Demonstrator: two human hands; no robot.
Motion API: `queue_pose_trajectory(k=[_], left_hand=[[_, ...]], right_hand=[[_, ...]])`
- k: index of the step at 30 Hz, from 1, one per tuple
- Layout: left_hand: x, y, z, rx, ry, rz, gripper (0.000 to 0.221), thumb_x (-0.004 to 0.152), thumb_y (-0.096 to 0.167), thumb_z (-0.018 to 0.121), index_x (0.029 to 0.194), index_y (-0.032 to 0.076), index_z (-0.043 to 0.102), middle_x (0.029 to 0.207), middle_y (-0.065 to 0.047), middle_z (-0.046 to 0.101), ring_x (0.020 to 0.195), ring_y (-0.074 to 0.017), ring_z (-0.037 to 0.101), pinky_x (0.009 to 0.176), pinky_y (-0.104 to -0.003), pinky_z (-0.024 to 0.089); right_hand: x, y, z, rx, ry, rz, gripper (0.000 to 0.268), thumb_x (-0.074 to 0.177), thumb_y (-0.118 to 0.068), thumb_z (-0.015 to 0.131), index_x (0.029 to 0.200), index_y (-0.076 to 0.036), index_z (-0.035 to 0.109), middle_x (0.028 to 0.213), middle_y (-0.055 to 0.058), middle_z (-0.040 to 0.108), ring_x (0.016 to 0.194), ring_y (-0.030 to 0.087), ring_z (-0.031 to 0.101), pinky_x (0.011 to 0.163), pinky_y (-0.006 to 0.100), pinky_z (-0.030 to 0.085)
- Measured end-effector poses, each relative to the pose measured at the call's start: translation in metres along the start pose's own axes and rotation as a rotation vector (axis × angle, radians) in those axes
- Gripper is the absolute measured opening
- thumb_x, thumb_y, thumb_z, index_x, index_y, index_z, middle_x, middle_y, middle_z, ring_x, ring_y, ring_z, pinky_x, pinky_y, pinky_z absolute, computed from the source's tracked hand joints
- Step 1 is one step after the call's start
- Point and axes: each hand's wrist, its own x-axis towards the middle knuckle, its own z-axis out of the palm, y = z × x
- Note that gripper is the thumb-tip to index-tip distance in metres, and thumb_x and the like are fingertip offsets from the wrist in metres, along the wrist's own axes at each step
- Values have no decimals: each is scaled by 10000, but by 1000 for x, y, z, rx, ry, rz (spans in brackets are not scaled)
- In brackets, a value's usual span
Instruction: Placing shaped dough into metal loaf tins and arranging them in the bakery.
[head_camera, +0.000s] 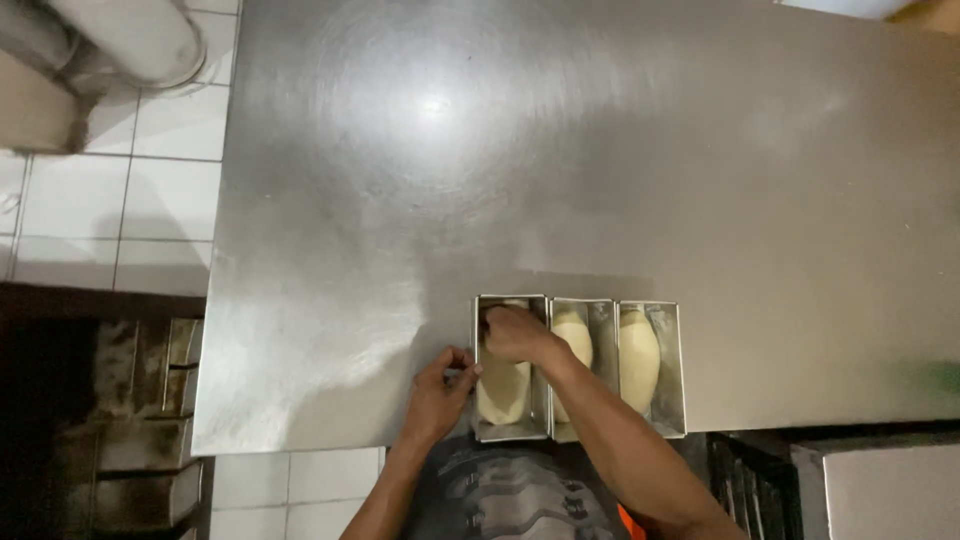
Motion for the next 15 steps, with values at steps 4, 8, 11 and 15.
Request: queue_pose_trajectory(k=[4,8,11,15], left_hand=[[-2,0,0,-62,-27,-81,120,956,278,690,951,164,653,906,10,724,725,-95,665,730,-264,498],[-1,1,1,-38,-4,-53,152,937,298,729,919,163,661,880,26,715,632,-73,560,650,-254,470],[-7,31,-3,89,43,-160,170,882,333,747,966,199,687,948,48,781,692,-121,650,687,-318,514],[-17,43,9,361,190,121,371,872,173,741,1230,174,645,1216,-23,676,1086,-254,671,895,-445,542]], right_hand=[[-2,7,0,-97,29,-178,256,961,-212,450,793,-46,550,850,204,687,777,376,623,684,519,412],[1,21,3,-82,-78,-108,296,924,-293,461,800,-61,597,879,148,668,810,276,625,681,432,449],[-74,13,-39,51,-6,-125,235,1048,-200,415,858,-111,522,874,68,588,793,199,535,701,387,441],[-140,41,-54,119,104,103,243,1053,-121,386,844,-168,502,831,17,549,786,172,501,699,359,417]])
